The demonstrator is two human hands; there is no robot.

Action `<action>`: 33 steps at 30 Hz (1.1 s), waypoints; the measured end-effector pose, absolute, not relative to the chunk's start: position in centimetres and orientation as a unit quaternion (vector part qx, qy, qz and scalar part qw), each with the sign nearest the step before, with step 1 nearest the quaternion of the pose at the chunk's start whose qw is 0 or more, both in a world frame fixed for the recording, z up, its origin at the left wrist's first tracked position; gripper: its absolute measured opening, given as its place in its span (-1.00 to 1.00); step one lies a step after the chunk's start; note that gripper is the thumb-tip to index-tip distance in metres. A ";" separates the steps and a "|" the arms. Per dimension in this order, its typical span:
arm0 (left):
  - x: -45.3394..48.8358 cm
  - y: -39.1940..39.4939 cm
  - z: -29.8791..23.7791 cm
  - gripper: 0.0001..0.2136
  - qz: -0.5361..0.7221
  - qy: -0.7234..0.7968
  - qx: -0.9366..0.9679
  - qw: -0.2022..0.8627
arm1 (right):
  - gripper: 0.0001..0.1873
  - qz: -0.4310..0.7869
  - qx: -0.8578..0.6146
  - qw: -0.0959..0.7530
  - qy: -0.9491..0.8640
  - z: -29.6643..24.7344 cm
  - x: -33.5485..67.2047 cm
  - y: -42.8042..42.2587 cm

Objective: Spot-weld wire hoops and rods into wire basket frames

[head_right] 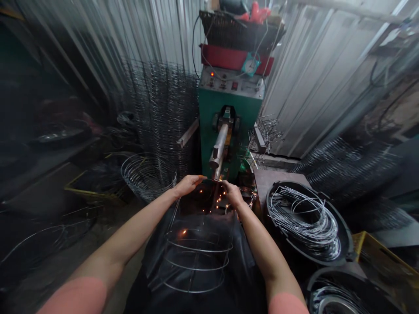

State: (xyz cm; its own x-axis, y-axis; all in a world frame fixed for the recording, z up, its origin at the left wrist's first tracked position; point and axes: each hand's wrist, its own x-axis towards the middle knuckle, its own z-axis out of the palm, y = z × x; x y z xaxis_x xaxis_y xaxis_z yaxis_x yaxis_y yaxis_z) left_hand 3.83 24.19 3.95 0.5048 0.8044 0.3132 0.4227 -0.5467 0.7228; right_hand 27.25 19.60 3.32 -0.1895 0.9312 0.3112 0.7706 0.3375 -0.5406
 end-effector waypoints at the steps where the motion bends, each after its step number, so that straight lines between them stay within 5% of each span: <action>1: 3.8 24.2 4.0 -0.69 0.323 0.377 0.817 0.294 | -0.73 0.131 -0.561 0.301 -0.760 3.3 27.3 19.6; 25: 4.4 23.7 4.8 -0.74 0.317 0.415 0.798 0.301 | -0.76 0.140 -0.594 0.332 -0.720 3.5 26.7 19.5; 28: 4.1 23.4 5.7 -0.74 0.318 0.419 0.794 0.303 | -0.70 0.141 -0.603 0.327 -0.714 4.0 28.7 16.9; 33: -1.1 18.9 6.6 -0.58 0.343 0.500 0.712 0.354 | -0.66 -0.029 -0.764 0.244 -0.597 2.1 40.9 4.4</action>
